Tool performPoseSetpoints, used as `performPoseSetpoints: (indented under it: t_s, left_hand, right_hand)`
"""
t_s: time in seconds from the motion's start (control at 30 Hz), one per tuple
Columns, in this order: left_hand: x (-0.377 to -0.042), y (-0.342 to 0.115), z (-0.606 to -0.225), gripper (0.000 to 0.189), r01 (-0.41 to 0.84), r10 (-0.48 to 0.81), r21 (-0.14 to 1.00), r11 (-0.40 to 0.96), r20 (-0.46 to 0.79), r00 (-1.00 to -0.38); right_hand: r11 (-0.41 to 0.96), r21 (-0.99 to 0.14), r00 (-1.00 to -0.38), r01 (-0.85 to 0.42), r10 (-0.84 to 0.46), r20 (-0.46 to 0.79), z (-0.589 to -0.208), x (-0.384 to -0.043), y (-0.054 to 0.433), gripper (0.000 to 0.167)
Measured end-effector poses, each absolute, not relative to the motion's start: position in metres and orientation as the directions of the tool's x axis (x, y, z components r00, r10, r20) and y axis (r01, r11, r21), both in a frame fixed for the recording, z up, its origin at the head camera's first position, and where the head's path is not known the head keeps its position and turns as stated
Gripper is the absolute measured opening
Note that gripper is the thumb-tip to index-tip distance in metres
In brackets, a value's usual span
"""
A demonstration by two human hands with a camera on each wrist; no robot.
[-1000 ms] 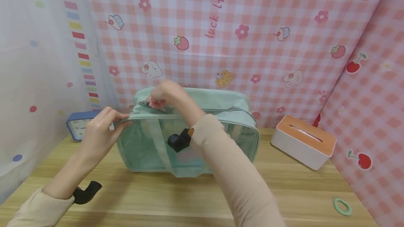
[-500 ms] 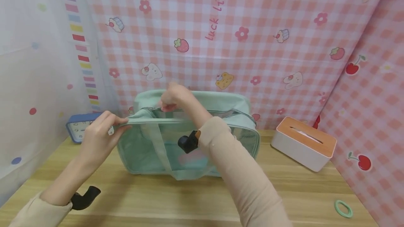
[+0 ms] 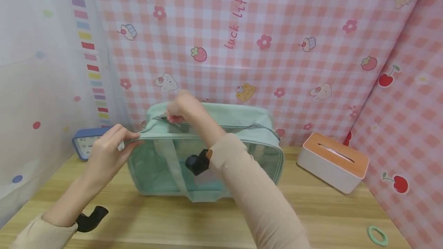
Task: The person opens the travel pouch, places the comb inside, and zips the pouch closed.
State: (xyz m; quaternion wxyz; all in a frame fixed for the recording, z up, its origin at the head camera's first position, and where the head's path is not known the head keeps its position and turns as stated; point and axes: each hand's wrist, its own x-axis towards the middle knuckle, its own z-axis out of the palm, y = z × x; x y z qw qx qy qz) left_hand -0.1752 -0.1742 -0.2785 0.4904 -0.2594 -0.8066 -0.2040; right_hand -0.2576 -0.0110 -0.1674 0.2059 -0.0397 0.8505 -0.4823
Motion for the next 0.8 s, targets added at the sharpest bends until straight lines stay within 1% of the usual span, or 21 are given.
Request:
performPoseSetpoints:
  t_s: [0.03,0.1,0.17,0.27,0.37,0.4,0.5,0.63,0.8]
  left_hand:
    - [-0.176,-0.174,-0.278,0.025,0.621,0.218,0.078,0.780,0.896,-0.386]
    - [-0.176,-0.174,-0.279,0.024,0.622,0.210,0.090,0.778,0.896,-0.392]
    - [-0.175,-0.172,-0.279,0.023,0.617,0.196,0.106,0.780,0.895,-0.401]
    - [-0.175,-0.171,-0.280,0.020,0.603,0.176,0.125,0.788,0.893,-0.415]
    - [-0.174,-0.170,-0.281,0.020,0.587,0.162,0.133,0.799,0.891,-0.424]
    - [-0.174,-0.169,-0.282,0.020,0.584,0.160,0.134,0.800,0.891,-0.424]
    - [-0.175,-0.168,-0.282,0.020,0.585,0.163,0.130,0.801,0.892,-0.421]
    - [-0.177,-0.168,-0.280,0.020,0.591,0.168,0.128,0.796,0.892,-0.419]
    - [-0.178,-0.169,-0.280,0.020,0.584,0.164,0.136,0.800,0.888,-0.430]
  right_hand:
    - [0.511,-0.849,-0.913,0.133,-0.270,-0.305,-0.165,-0.258,-0.013,0.075]
    - [0.469,-0.868,-0.913,0.164,-0.261,-0.313,-0.163,-0.259,-0.015,0.080]
    - [0.468,-0.863,-0.909,0.189,-0.249,-0.334,-0.164,-0.261,-0.012,0.081]
    - [0.491,-0.849,-0.905,0.195,-0.244,-0.349,-0.171,-0.265,-0.003,0.078]
    - [0.524,-0.836,-0.906,0.165,-0.254,-0.339,-0.177,-0.267,0.008,0.069]
    - [0.532,-0.832,-0.907,0.157,-0.257,-0.335,-0.179,-0.268,0.012,0.069]
    - [0.575,-0.807,-0.913,0.137,-0.243,-0.327,-0.181,-0.269,0.026,0.059]
    - [0.618,-0.776,-0.923,0.130,-0.211,-0.322,-0.181,-0.272,0.046,0.042]
    - [0.645,-0.755,-0.929,0.115,-0.199,-0.311,-0.180,-0.271,0.055,0.037]
